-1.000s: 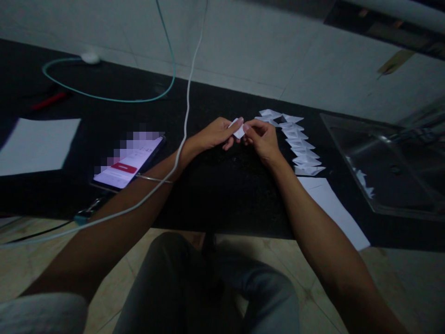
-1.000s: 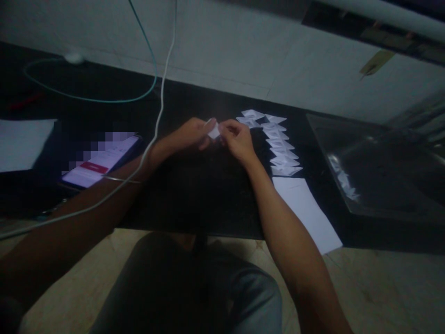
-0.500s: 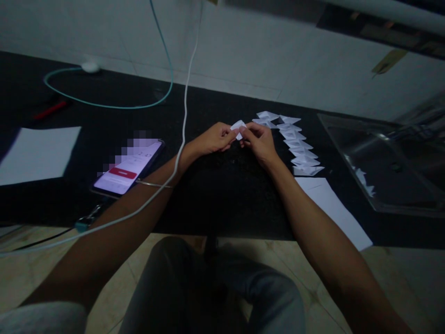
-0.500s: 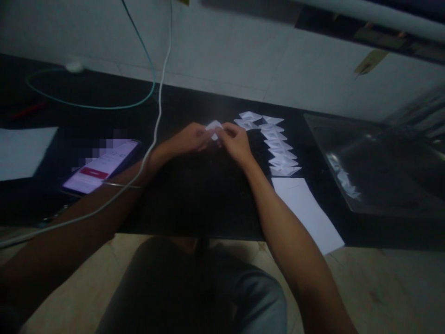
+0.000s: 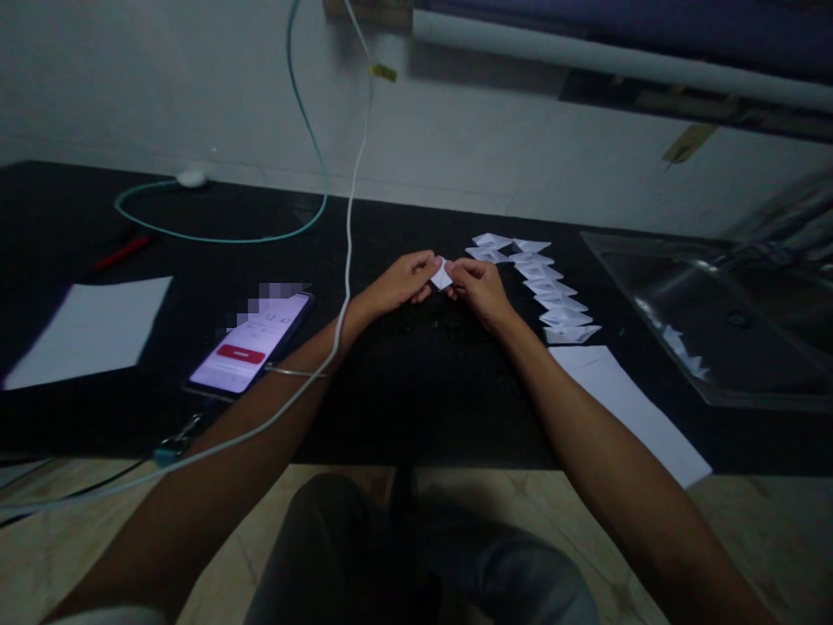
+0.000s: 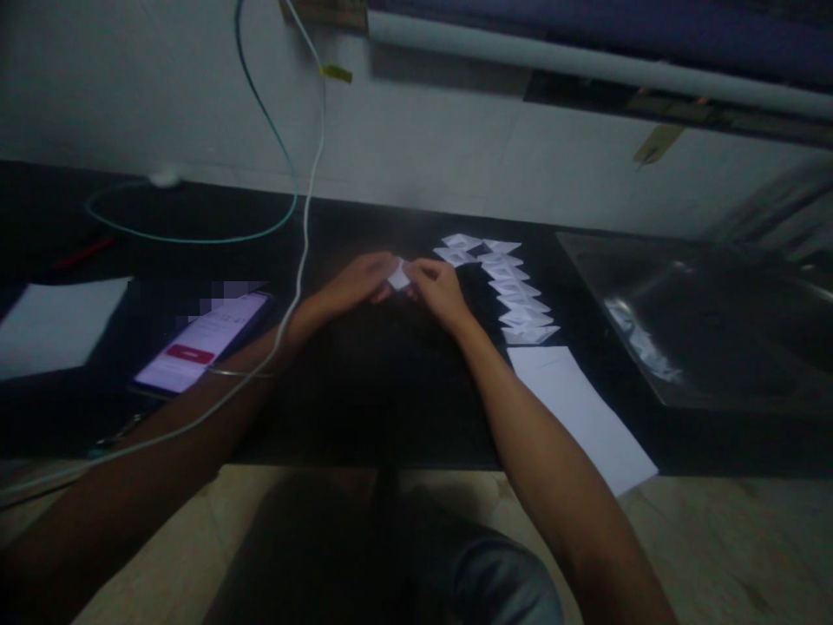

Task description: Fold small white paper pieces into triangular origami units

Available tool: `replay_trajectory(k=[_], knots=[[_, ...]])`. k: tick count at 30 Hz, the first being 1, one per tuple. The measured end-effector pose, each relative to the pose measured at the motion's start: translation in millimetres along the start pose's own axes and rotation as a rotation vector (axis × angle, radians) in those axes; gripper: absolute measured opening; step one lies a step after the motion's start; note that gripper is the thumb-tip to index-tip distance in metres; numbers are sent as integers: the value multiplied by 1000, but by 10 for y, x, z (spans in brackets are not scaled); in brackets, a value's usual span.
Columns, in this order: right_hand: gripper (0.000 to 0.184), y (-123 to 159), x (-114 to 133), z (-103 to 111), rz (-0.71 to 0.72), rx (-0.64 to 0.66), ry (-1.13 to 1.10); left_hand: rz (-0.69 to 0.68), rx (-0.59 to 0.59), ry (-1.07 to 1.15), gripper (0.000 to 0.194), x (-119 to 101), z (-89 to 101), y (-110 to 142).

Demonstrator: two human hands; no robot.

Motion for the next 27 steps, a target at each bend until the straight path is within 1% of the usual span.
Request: replay_trajectory(k=[5,9,12,15,17,18,20,23,27], knots=[[35,2,22,-19,-14,-18,-18,5,27,19,32,4,-2,4],[37,5,36,-37,-16,-25,-2,28,78,19,35,14,-8,4],[37,7,54,-52,-26,-39,1,42,95,51,37,38,-24,-17],[39,3,66,-65,-15,-21,15,19,84,41,38,68,-35,-44],[39,-2,67,-68,-11,-39,11,27,85,12,37,93,-37,-59],[39,-4,66,-69,-7,-45,3,32,58,7,37,104,-34,-64],[38,-6,64,-70,6,-64,-17,25,44,-17,38,113,-28,-68],[36,-6,63,-62,50,-108,-32,2,-15,-64,40,94,-9,-60],[32,-3,60,-36,131,-155,22,-4,-39,-101,41,53,3,-47]])
Point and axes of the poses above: each hand's wrist, its own y-axis away from the middle knuckle, its own z-axis out of the back of the hand, x = y × z, the point moved 1 cm from there along -y, towards the middle knuckle, and after that the axes turned 14 degrees about -y, right-handed, at the moved point
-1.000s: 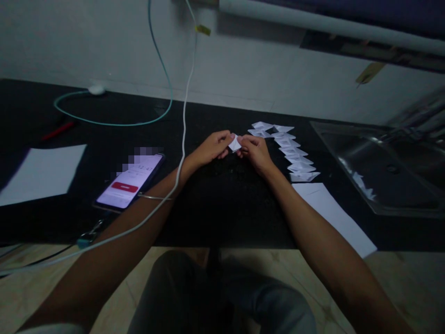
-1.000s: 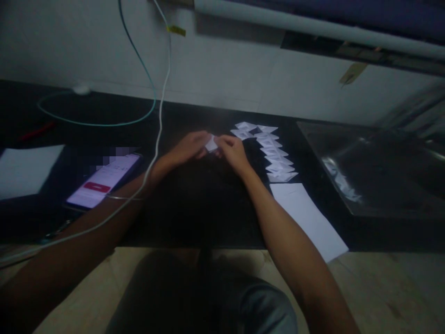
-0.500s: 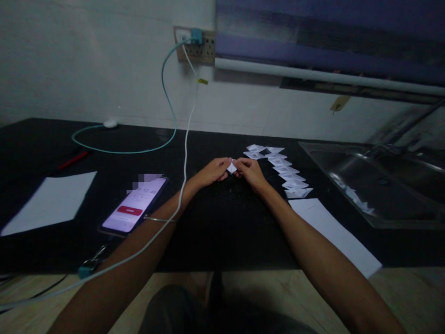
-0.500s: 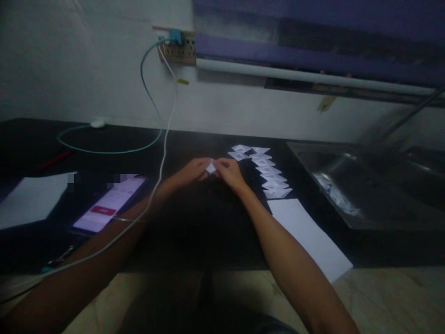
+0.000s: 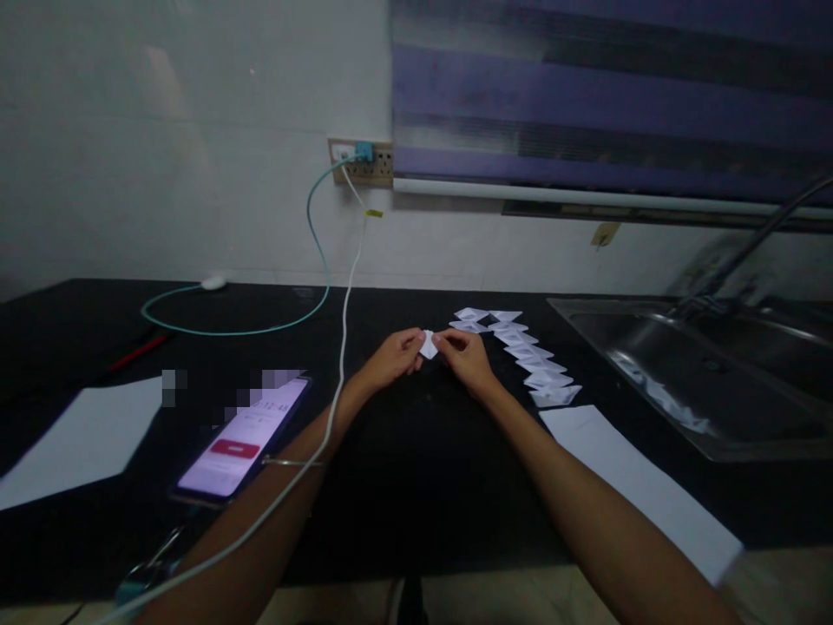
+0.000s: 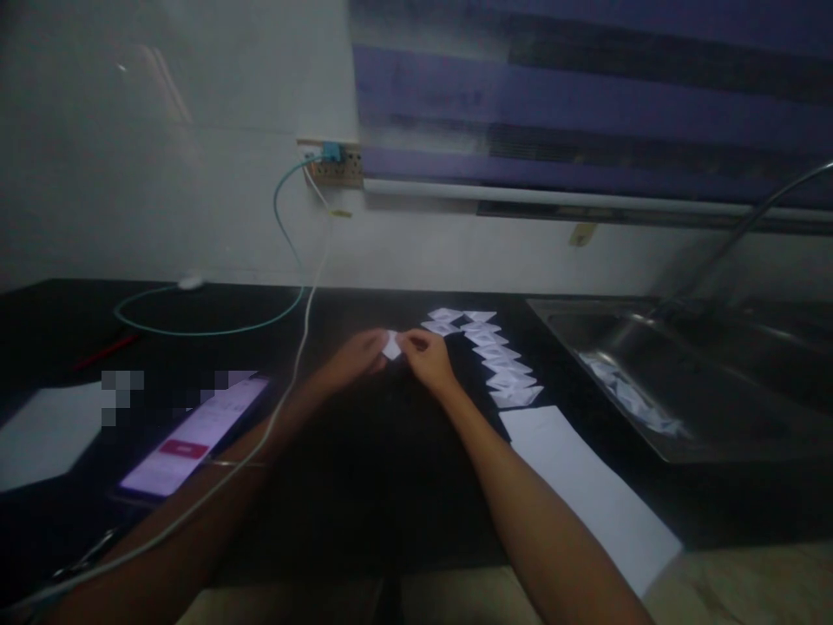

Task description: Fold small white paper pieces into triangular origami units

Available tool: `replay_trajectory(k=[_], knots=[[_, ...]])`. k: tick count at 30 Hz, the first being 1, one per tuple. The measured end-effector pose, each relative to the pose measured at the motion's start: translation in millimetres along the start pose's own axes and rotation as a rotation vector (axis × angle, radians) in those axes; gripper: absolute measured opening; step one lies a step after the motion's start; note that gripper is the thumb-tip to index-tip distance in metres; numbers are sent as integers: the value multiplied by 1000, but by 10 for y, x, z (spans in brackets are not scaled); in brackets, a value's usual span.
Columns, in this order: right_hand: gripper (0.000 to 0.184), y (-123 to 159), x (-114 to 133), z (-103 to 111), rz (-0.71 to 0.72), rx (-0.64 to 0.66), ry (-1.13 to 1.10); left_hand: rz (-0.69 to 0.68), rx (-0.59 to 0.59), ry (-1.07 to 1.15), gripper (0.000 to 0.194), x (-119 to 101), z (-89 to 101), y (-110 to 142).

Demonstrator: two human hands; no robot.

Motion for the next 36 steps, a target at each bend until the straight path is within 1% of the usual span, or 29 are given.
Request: replay_trajectory(k=[4,9,14,16,19,22,25,27,29,31,34,36], knots=[[28,5,14,8,45,-27,32,27,-26,-6,44,6,0,0],[26,21,69,-19,67,-66,64,57,-70,-4,46,-7,-4,10],[24,24,94,-40,77,-101,58,101,-107,-72,44,-42,-4,26],[23,25,96,-44,79,-116,54,87,-140,-119,43,-45,-1,25],[23,28,98,-52,90,-134,49,23,-180,-176,43,-47,2,19],[23,31,101,-68,88,-111,45,27,-147,-158,40,-49,-1,25],[23,30,103,-86,68,-25,37,57,-113,-144,40,-45,-5,45],[23,27,97,-90,52,46,24,50,-95,-148,40,-34,-9,56],[24,22,83,-82,38,91,-1,40,-72,-143,41,-12,-17,58],[23,13,60,-63,28,82,-12,41,-49,-114,43,14,-24,50],[21,-2,23,-29,30,9,-4,68,-17,-50,42,45,-24,33],[21,-8,7,-18,33,-9,-3,71,-15,-36,39,48,-12,30]])
Point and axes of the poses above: each hand's wrist, its own y-axis away from the middle knuckle, its own z-axis out of the back of the hand, x = y × z, the point moved 1 cm from there along -y, towards the middle knuckle, and after that the axes turned 14 degrees about -y, right-handed, at the moved point
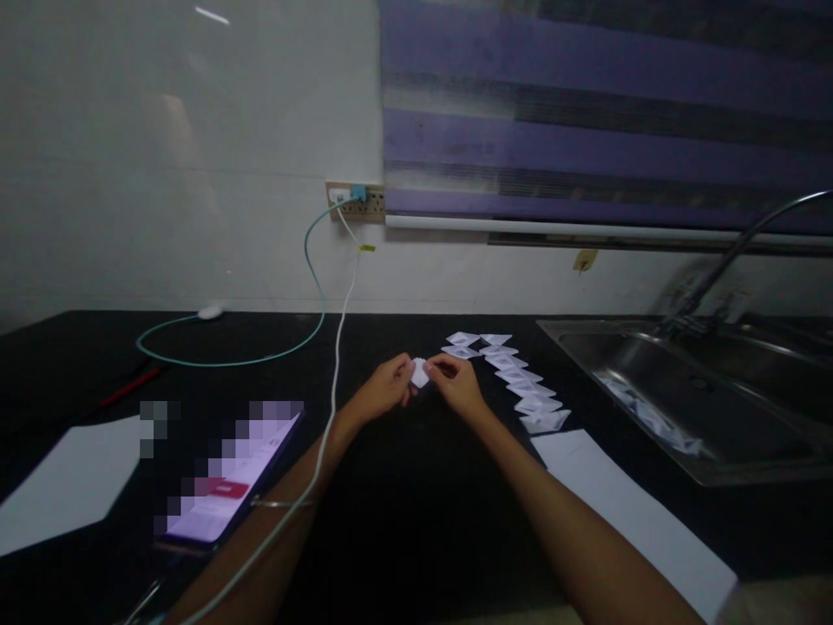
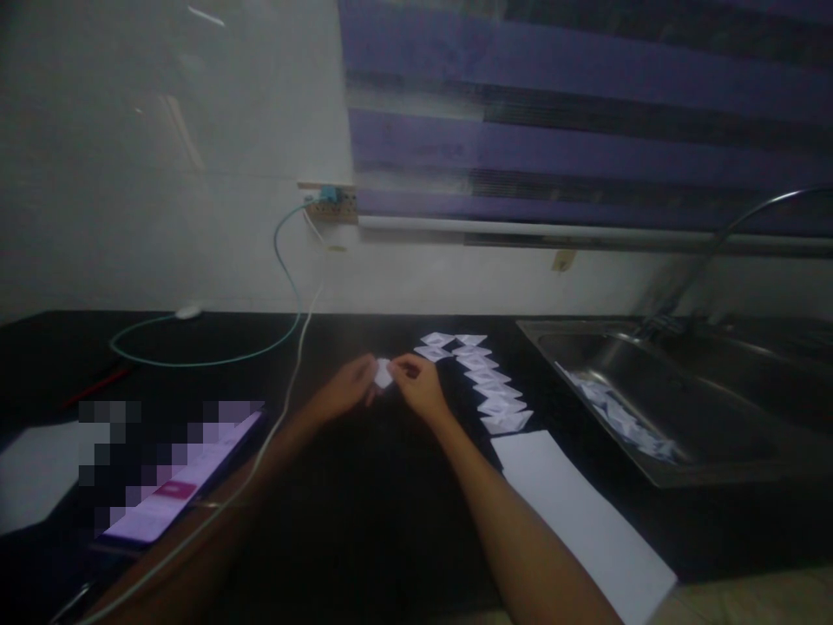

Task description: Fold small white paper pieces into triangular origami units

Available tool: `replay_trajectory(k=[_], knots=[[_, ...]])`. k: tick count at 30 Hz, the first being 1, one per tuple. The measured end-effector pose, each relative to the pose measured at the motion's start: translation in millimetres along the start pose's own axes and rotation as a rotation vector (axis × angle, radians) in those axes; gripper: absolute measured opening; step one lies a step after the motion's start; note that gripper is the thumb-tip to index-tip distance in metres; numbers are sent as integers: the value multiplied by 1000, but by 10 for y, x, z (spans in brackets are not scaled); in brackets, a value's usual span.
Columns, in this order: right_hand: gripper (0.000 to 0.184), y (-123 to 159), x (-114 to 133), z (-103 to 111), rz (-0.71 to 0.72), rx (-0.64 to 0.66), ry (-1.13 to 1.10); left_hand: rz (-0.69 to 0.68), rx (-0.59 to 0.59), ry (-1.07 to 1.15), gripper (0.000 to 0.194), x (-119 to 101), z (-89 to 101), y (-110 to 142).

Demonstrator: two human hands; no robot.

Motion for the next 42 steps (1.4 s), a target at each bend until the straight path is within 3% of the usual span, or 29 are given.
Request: replay_trajectory(k=[4,12,19,25,32,38,42], knots=[[23,5,18,-10,4,-1,11,-14,-41,-45,37,-43,40,21],[23,24,82,-29,82,-127,26,13,-209,-46,39,-154,58,15],[34,18,69,-68,-35,-182,-111,112,-418,170,39,-133,104,-60],[33,20,67,-90,-89,-131,-231,99,-429,391,52,-129,65,-102],[40,35,73,-120,-114,-1,-257,60,-379,344,52,-117,28,-104],[35,18,58,-71,-70,-36,-220,52,-434,411,58,-106,35,-123],[34,10,54,-43,-69,-50,-231,36,-308,411,66,-82,-11,-121]])
Point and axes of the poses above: each hand's wrist, its own y-axis away from the middle knuckle, its own z-axis out of the back of the hand, x = y × z, the point moved 1 cm from there along -y, towards the middle knuckle, and after that the axes turned 14 degrees about -y, right-handed, at the moved point
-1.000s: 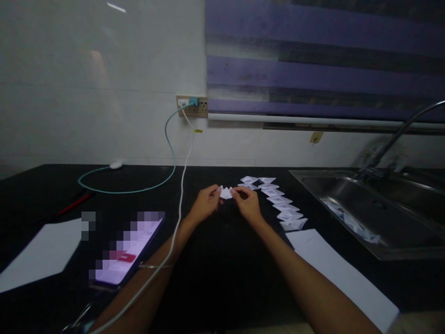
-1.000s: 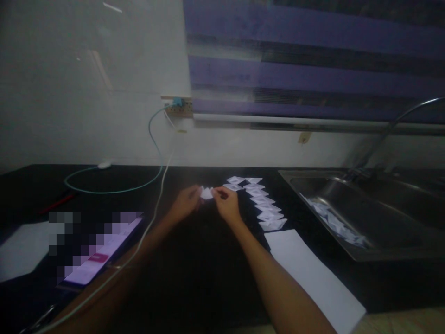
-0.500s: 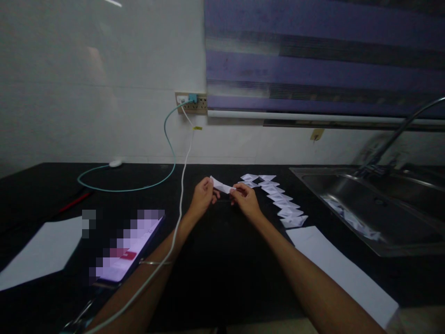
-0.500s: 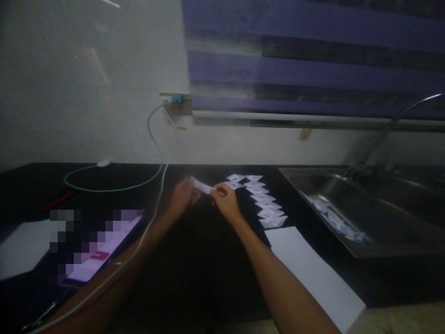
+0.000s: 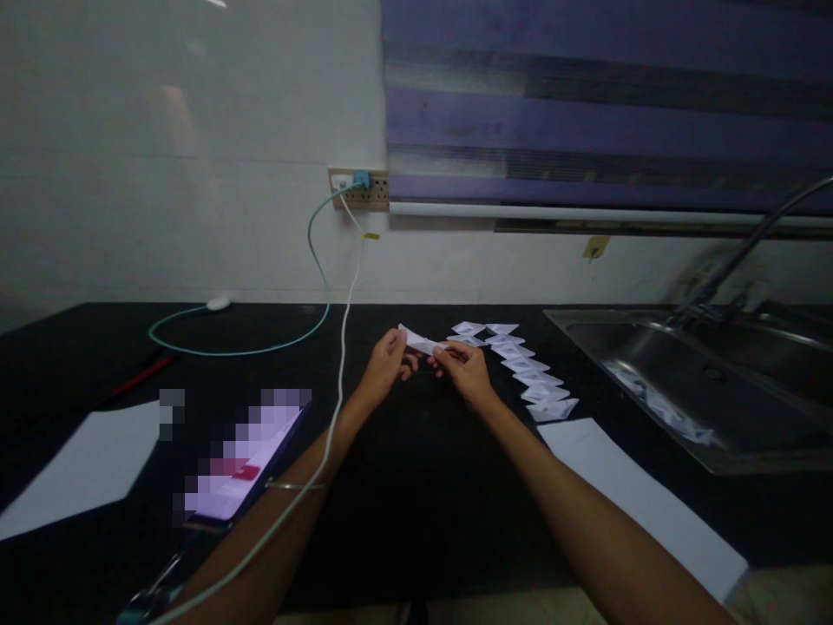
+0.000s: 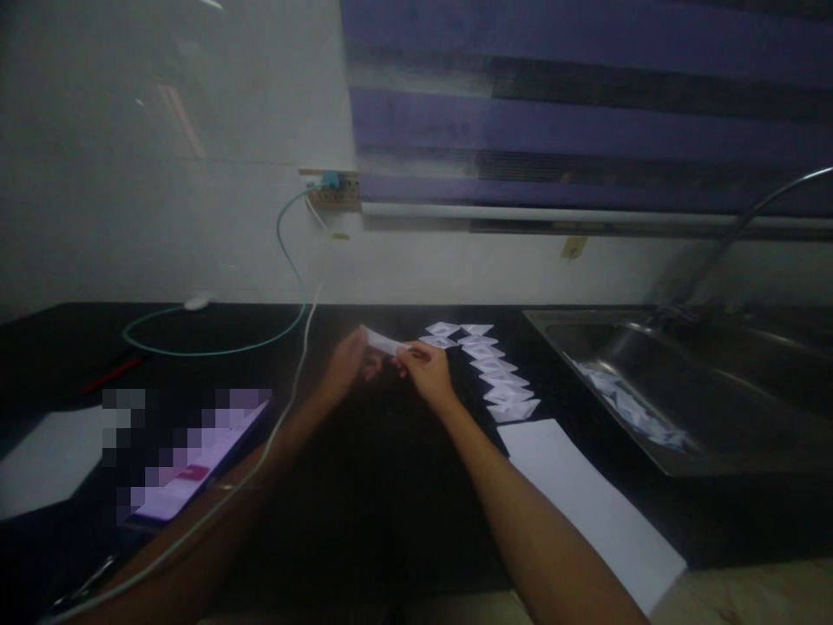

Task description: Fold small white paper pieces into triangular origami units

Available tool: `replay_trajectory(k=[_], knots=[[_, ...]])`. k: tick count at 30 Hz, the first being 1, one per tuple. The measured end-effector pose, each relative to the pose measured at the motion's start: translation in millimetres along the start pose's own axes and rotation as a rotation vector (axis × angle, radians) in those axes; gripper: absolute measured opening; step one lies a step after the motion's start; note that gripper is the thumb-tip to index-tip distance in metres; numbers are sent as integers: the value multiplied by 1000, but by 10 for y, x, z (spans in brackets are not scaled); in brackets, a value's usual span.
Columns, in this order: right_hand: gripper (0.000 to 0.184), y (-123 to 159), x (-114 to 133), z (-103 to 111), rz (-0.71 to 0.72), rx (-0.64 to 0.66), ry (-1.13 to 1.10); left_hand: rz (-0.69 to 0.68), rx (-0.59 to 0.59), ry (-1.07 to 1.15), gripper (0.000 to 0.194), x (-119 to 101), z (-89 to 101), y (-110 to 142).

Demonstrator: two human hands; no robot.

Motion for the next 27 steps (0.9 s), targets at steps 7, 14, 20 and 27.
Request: replay_trajectory(k=[7,14,20,27], knots=[[33,23,15,-18,-38,64,-16,-102,194,-245,64,-52,-14,84],[33,50,29,-55,-78,121,-30,-153,153,-339,54,-84,31,75],[35,35,6,-28,-32,131,50,-115,213,-303,60,-101,14,96],[38,22,40,14,-12,141,109,35,339,-107,74,120,-42,34]])
Point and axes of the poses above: each hand's wrist, its own y-axis away from the middle knuckle, its own z-axis out of the back of the hand, x = y × z, the point moved 1 cm from there along -y, towards the middle knuckle, and after that the axes turned 14 degrees about -y, right-handed, at the moved point
